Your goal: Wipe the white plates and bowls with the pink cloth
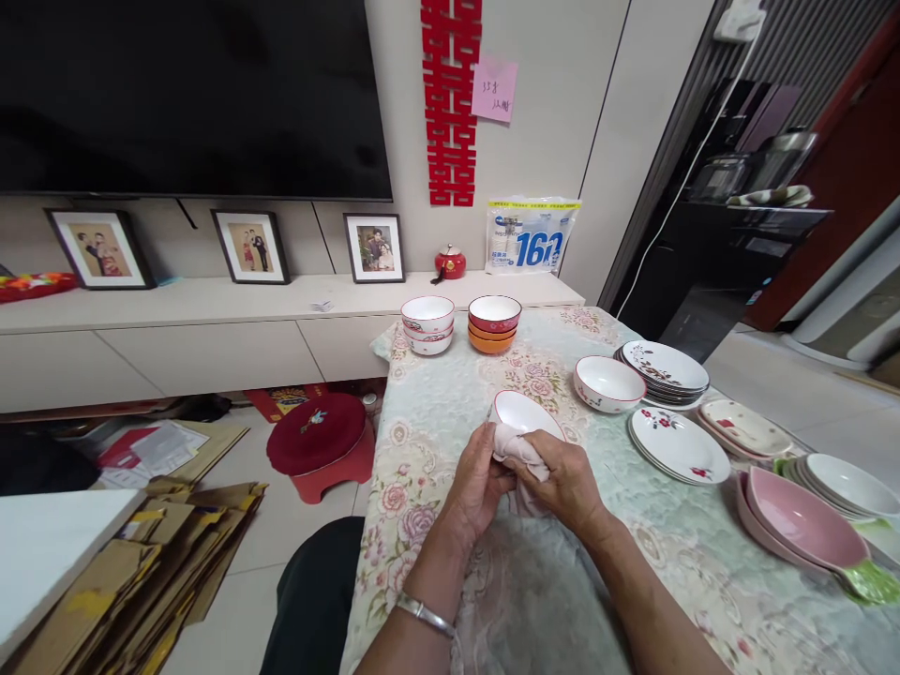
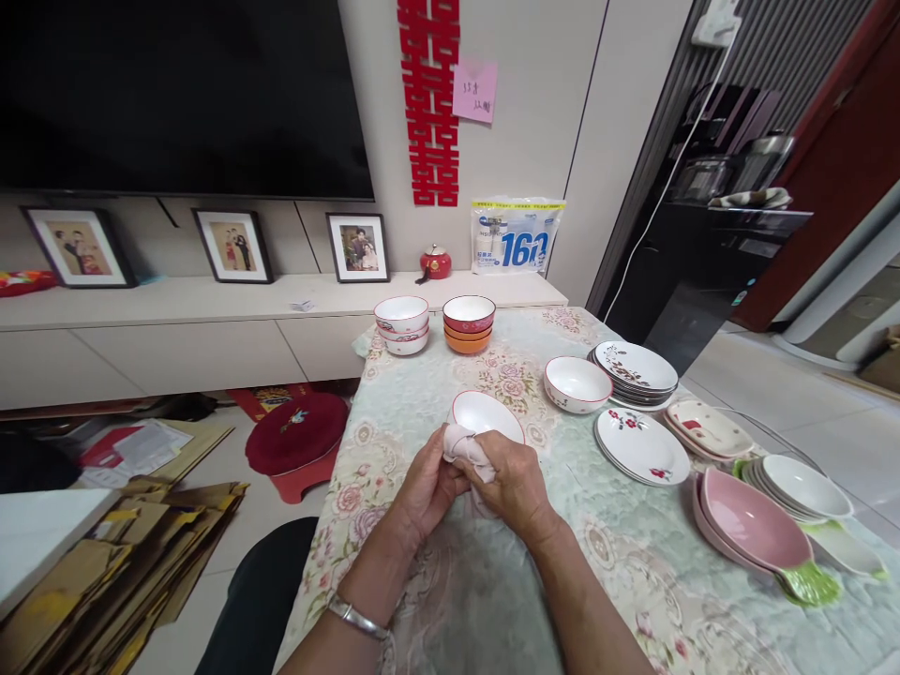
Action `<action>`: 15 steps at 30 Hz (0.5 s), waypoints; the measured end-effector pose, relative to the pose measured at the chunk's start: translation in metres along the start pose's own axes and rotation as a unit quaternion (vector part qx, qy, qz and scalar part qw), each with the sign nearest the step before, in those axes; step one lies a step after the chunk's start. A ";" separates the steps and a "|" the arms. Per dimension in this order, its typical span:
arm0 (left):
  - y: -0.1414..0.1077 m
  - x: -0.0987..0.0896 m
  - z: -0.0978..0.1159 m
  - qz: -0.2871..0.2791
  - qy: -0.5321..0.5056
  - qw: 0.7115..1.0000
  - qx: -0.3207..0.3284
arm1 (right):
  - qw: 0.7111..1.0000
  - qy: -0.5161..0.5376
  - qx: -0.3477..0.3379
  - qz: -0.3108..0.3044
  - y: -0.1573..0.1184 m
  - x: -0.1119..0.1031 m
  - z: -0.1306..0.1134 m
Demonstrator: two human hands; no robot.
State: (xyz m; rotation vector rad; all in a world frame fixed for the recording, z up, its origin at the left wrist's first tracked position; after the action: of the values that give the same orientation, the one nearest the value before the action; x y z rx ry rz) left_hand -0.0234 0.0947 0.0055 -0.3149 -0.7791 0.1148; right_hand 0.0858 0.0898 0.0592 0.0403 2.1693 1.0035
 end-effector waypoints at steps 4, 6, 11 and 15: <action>-0.001 0.000 -0.001 0.004 -0.031 0.999 -0.014 | 0.999 0.029 0.004 -0.031 0.001 0.000 -0.005; -0.001 0.001 -0.001 0.000 -0.025 1.000 -0.013 | 0.997 0.054 0.026 -0.047 0.001 -0.001 -0.005; -0.001 0.000 -0.003 0.002 -0.015 1.000 -0.013 | 0.991 0.078 0.062 -0.089 0.003 -0.002 -0.006; -0.003 0.003 0.000 -0.012 -0.017 1.000 0.014 | 0.982 0.138 0.106 -0.080 0.006 -0.009 -0.006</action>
State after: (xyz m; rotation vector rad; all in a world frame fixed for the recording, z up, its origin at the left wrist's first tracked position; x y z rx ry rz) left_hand -0.0219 0.0930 0.0083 -0.2771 -0.8141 0.1097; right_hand 0.0872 0.0875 0.0711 -0.1804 2.4807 0.7180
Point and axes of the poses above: each hand's wrist, its own y-axis towards the middle knuckle, its own x-axis out of the palm, z = x × y, the point moved 6 cm from there along y, towards the middle knuckle, and after that the axes turned 8 degrees about z, right-handed, at the moved point
